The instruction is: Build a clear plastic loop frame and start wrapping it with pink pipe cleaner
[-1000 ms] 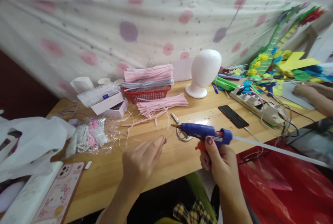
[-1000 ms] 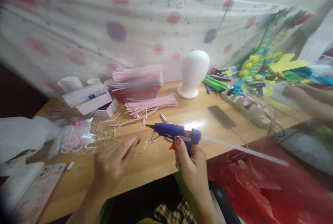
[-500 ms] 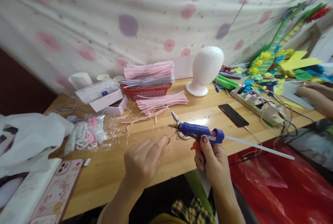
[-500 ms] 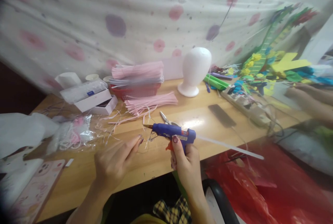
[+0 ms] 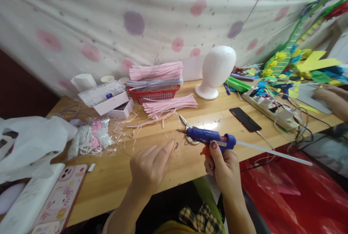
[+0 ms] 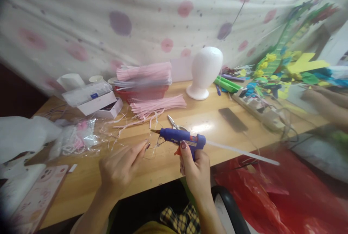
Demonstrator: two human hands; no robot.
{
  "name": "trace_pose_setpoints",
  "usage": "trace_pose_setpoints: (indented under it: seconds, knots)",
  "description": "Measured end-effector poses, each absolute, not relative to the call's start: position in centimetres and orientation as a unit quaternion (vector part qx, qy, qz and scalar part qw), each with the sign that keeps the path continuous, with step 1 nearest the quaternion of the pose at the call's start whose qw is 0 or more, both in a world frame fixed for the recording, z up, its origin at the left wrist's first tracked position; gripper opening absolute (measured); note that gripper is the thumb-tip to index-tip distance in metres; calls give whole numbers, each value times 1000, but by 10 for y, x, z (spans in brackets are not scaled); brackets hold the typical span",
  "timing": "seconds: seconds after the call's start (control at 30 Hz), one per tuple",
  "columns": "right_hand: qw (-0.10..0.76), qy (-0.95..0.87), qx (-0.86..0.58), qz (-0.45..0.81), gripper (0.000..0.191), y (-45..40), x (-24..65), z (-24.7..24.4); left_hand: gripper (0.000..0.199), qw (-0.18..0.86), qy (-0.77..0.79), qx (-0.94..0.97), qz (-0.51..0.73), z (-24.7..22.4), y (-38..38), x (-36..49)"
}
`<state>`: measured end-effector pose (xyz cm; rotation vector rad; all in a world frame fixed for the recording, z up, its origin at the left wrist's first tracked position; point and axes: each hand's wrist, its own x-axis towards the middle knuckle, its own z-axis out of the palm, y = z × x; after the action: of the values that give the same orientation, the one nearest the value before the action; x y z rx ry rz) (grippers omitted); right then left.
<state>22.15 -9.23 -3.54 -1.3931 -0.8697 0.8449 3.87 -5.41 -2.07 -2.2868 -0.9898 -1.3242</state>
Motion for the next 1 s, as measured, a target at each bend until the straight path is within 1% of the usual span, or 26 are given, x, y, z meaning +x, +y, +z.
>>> trace_pose_setpoints:
  seconds: [0.2, 0.33, 0.43, 0.57, 0.77, 1.0]
  knots:
    - [590, -364, -618, 372, 56, -98, 221, -45, 6, 159, -349, -798, -465, -22, -55, 38]
    - [577, -393, -607, 380, 53, -105, 220, -51, 6, 158, -354, -797, -464, -25, -55, 38]
    - [575, -411, -613, 353, 51, -105, 221, -51, 5, 160, -355, -794, -467, -25, -55, 38]
    - [597, -390, -633, 301, 52, -102, 227, -47, 4, 152, -356, -792, -472, -24, -55, 37]
    - [585, -413, -639, 281, 48, -110, 233, -45, 3, 166, -357, -791, -469, -22, -54, 34]
    - [598, -393, -619, 323, 48, -112, 230, -48, 6, 172, -341, -793, -475, -16, -58, 37]
